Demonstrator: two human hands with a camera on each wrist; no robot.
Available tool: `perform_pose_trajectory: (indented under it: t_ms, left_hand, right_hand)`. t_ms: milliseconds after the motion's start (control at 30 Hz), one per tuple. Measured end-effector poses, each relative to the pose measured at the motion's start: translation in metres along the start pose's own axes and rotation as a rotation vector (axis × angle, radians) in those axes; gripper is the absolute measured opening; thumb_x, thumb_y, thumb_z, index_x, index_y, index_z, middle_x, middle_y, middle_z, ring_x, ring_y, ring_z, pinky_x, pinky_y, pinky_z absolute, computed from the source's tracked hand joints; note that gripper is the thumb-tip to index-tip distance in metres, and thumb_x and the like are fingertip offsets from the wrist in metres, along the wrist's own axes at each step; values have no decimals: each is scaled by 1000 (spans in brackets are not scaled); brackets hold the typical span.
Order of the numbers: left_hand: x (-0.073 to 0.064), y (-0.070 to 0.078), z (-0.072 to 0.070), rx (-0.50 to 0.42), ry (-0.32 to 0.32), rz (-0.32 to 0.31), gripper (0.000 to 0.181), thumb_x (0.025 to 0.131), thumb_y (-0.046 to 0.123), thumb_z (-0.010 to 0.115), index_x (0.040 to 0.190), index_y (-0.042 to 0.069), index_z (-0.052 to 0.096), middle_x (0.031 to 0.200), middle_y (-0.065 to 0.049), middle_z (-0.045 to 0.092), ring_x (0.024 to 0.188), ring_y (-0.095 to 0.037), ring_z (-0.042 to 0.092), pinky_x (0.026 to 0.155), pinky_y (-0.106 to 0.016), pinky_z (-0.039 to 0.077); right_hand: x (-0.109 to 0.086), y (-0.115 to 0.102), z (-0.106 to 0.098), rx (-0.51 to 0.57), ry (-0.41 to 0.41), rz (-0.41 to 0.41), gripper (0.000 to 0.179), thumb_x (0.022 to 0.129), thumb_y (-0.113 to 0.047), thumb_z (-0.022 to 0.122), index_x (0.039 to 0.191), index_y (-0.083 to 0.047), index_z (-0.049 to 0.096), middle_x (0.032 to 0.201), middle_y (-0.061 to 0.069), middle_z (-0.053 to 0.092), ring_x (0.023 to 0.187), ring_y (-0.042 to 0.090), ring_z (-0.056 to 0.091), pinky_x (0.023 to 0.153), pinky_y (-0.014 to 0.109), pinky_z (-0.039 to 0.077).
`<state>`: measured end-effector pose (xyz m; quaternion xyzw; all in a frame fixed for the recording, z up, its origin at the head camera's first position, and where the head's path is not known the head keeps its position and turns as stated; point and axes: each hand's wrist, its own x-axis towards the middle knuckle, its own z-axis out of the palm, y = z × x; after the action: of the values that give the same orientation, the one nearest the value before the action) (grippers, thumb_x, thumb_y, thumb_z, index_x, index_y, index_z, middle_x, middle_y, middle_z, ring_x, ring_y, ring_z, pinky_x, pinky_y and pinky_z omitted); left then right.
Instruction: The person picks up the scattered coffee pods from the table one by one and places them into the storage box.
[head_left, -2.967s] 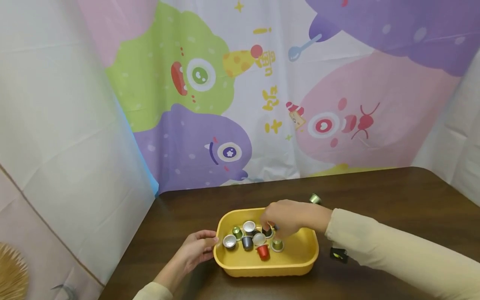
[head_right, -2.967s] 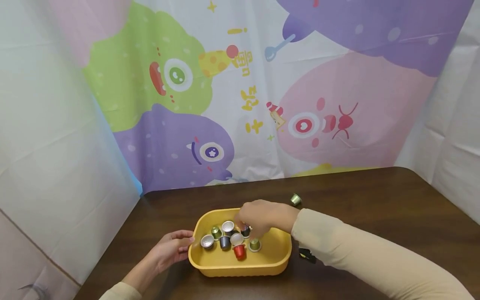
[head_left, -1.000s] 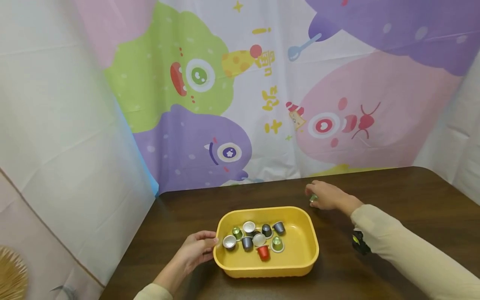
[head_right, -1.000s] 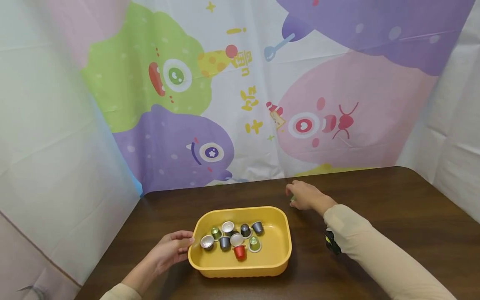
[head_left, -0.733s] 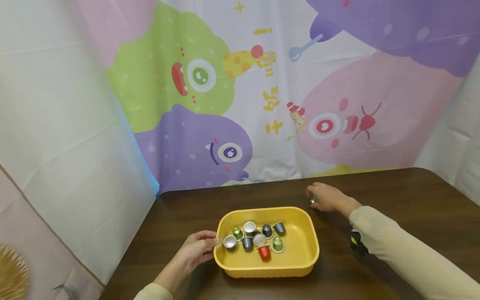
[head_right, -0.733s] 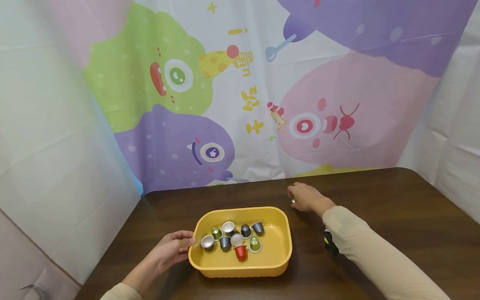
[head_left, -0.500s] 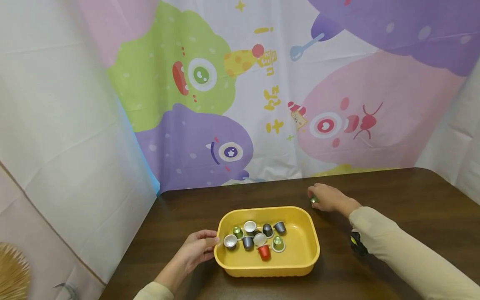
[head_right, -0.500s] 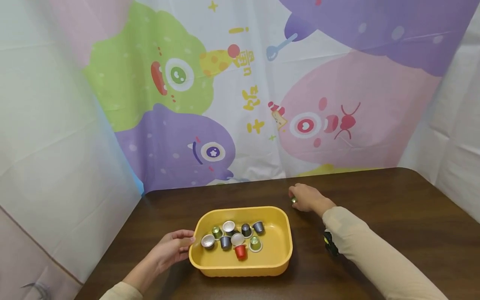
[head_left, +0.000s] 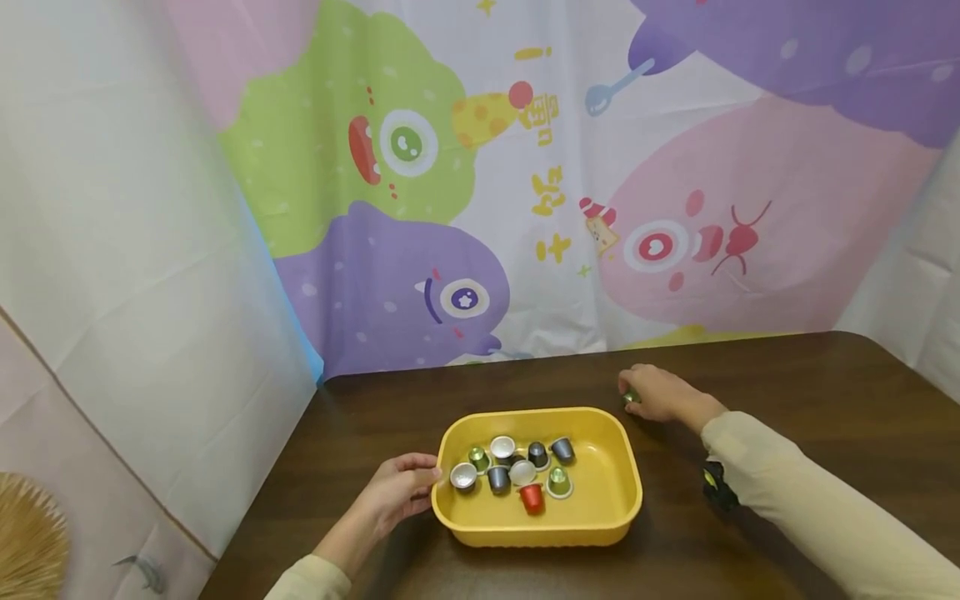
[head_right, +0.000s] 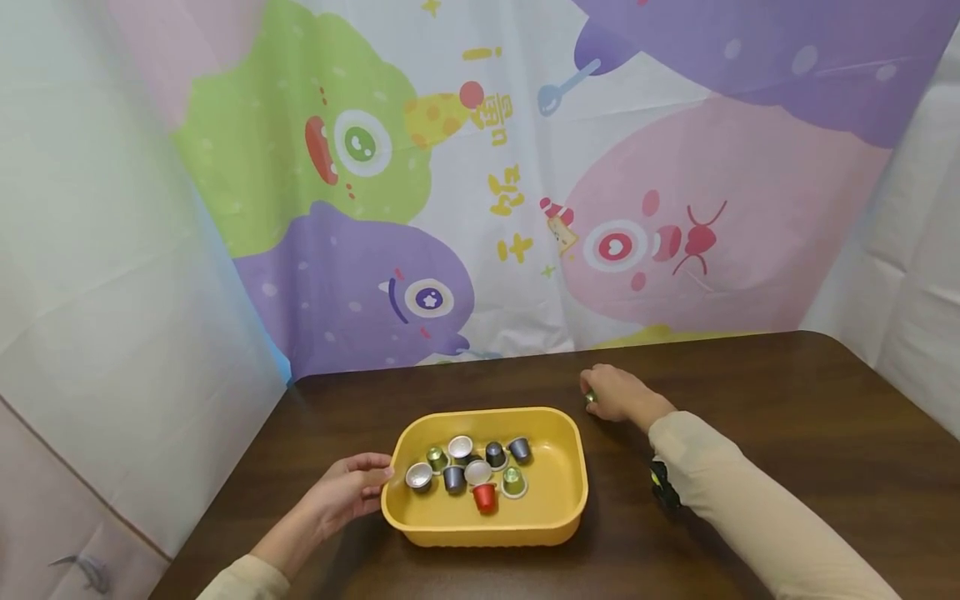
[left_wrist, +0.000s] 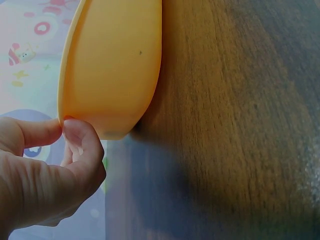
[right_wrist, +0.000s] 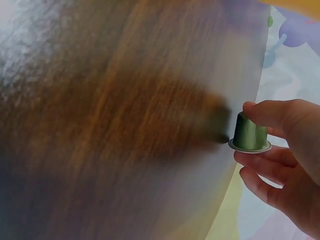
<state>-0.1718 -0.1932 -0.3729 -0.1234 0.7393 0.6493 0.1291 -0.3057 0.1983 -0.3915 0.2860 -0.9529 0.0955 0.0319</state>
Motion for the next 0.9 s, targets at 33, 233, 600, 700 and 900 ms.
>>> perform_pose_trajectory:
  t_ms: [33, 233, 600, 700, 900]
  left_hand:
    - [0, 1, 0, -1, 0, 2, 30, 92, 5, 61, 118, -8, 54, 92, -7, 62, 78, -14, 58, 70, -29, 55]
    - [1, 2, 0, -2, 6, 1, 29, 92, 4, 60, 117, -9, 54, 93, -7, 62, 78, -15, 59, 71, -29, 55]
    - [1, 1, 0, 0, 13, -13, 29, 92, 4, 61, 117, -8, 55, 93, -8, 62, 77, -15, 58, 70, -29, 56]
    - [1, 0, 0, -2, 7, -9, 29, 92, 4, 61, 117, -8, 55, 91, -7, 62, 76, -14, 57, 70, -29, 55]
    - [1, 0, 0, 3, 12, -7, 29, 91, 5, 61, 116, -8, 55, 91, -6, 62, 76, -14, 57, 71, -29, 56]
  right_hand:
    - [0, 0, -1, 0, 2, -3, 17, 82, -11, 76, 91, -5, 62, 87, 9, 61, 80, 22, 60, 72, 39, 53]
    - [-3, -3, -2, 9, 9, -16, 17, 82, -10, 75, 91, -5, 62, 87, 8, 60, 79, 21, 59, 72, 38, 53]
    - [-15, -9, -4, 9, 103, -59, 18, 80, -7, 77, 92, -5, 64, 88, 7, 59, 79, 20, 60, 72, 38, 52]
    - [-19, -11, -6, 5, 136, -72, 18, 80, -7, 77, 92, -5, 64, 88, 7, 58, 79, 20, 60, 71, 37, 52]
    - [-24, -15, -6, -36, 187, -89, 20, 78, -7, 79, 91, -6, 64, 89, 6, 56, 77, 16, 58, 70, 35, 52]
